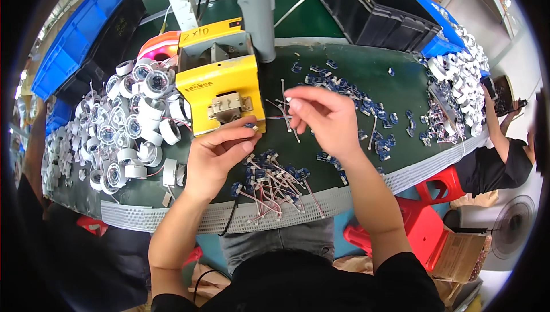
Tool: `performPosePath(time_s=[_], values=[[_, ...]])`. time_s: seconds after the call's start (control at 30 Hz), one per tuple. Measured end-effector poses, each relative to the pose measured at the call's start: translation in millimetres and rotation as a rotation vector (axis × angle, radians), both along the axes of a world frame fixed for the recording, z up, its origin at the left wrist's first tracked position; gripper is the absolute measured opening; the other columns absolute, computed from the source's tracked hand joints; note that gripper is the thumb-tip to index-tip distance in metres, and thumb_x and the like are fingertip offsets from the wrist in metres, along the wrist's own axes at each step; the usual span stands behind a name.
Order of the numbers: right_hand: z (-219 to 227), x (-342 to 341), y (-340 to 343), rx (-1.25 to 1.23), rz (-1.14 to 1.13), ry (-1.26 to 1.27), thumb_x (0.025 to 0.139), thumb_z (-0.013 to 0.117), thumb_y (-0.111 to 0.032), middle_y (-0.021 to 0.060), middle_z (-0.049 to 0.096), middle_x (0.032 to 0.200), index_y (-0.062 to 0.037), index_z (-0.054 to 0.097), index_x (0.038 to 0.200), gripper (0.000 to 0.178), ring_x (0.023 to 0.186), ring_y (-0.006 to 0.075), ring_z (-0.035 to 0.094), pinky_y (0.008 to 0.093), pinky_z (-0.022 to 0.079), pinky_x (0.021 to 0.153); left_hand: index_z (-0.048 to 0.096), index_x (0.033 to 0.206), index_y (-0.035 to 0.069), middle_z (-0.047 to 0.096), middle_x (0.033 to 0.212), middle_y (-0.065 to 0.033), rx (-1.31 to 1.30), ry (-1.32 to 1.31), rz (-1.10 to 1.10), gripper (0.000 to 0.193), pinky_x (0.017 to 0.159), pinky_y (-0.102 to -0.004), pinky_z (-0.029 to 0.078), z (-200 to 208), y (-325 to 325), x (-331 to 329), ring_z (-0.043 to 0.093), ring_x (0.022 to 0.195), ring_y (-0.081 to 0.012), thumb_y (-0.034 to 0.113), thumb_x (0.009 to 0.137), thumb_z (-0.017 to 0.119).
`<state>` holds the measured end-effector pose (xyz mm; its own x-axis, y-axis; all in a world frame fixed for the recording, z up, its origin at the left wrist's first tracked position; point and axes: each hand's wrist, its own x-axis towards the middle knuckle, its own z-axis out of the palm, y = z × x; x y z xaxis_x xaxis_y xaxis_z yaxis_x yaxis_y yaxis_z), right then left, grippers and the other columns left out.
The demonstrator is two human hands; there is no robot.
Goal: The person connects wire harnesses to small circuit boards by hand and arranges the assembled components on the workbench.
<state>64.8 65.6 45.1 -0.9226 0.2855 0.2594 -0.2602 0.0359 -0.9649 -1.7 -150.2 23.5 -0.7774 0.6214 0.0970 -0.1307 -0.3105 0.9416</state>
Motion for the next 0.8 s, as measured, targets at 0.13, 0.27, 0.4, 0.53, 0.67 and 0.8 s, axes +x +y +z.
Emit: performPosePath(time_s=[0.13,0.27,0.4,0.53,0.67,0.8], values=[[-0.1,6.5,-16.4,0.427,-0.061,0.266,0.082,0.071,0.005,0.0078,0.068,0.081,0.0029,0.072,0.104,0.022,0.065,0.0089,0.063,0.021,0.049,0.057,0.067,0.111,-0.005,0.063,0.118,-0.014,0.046,-0.191,0.053,0.021,0.095,-0.0338,0.055,0.9,-4.0,-3.2,0.067,0.104,-0.0223,-0.008,0.092,0.061],[-2.1,3.7,-30.1,0.559,-0.041,0.287,0.08,0.072,0.002,0.0095,0.07,0.083,-0.0026,0.073,0.102,0.022,0.066,0.018,0.067,0.0276,0.053,0.057,0.059,0.12,-0.005,0.063,0.117,-0.0143,0.102,-0.107,0.095,0.029,0.094,-0.0335,0.055,-5.2,-3.0,1.8,0.067,0.104,-0.0219,-0.008,0.091,0.061],[-10.5,3.2,-32.0,0.605,-0.039,0.258,0.083,0.072,-0.003,0.0102,0.07,0.084,-0.0027,0.071,0.098,0.015,0.068,0.0245,0.067,0.0317,0.052,0.061,0.06,0.12,-0.004,0.066,0.112,-0.0125,0.117,-0.134,0.144,0.031,0.094,-0.0318,0.055,-4.9,0.1,4.5,0.067,0.103,-0.0207,-0.01,0.09,0.063],[-11.1,2.0,-37.2,0.521,0.029,0.167,0.084,0.072,-0.008,0.0093,0.068,0.079,-0.0025,0.069,0.09,0.008,0.064,0.0241,0.064,0.0325,0.049,0.057,0.063,0.117,-0.003,0.07,0.107,-0.0116,0.092,-0.098,0.15,0.031,0.092,-0.0286,0.054,-10.3,-3.8,3.7,0.067,0.1,-0.0168,-0.009,0.087,0.066],[-10.6,0.4,-39.7,0.538,0.012,0.197,0.084,0.073,-0.01,0.0085,0.064,0.074,-0.0024,0.069,0.089,0.01,0.058,0.0217,0.061,0.0317,0.047,0.054,0.067,0.112,-0.002,0.072,0.106,-0.0126,0.052,-0.083,0.187,0.028,0.09,-0.0277,0.054,-9.4,-4.9,4.4,0.068,0.097,-0.0148,-0.008,0.085,0.07],[-10.3,2.1,-37.1,0.571,0.025,0.156,0.084,0.073,-0.004,0.0085,0.067,0.079,0.0008,0.068,0.09,0.009,0.064,0.0161,0.065,0.0269,0.051,0.058,0.068,0.112,-0.003,0.072,0.105,-0.0119,-0.012,-0.052,0.199,0.028,0.089,-0.0273,0.055,-5.6,-3.7,7.3,0.068,0.096,-0.0142,-0.009,0.084,0.071]])
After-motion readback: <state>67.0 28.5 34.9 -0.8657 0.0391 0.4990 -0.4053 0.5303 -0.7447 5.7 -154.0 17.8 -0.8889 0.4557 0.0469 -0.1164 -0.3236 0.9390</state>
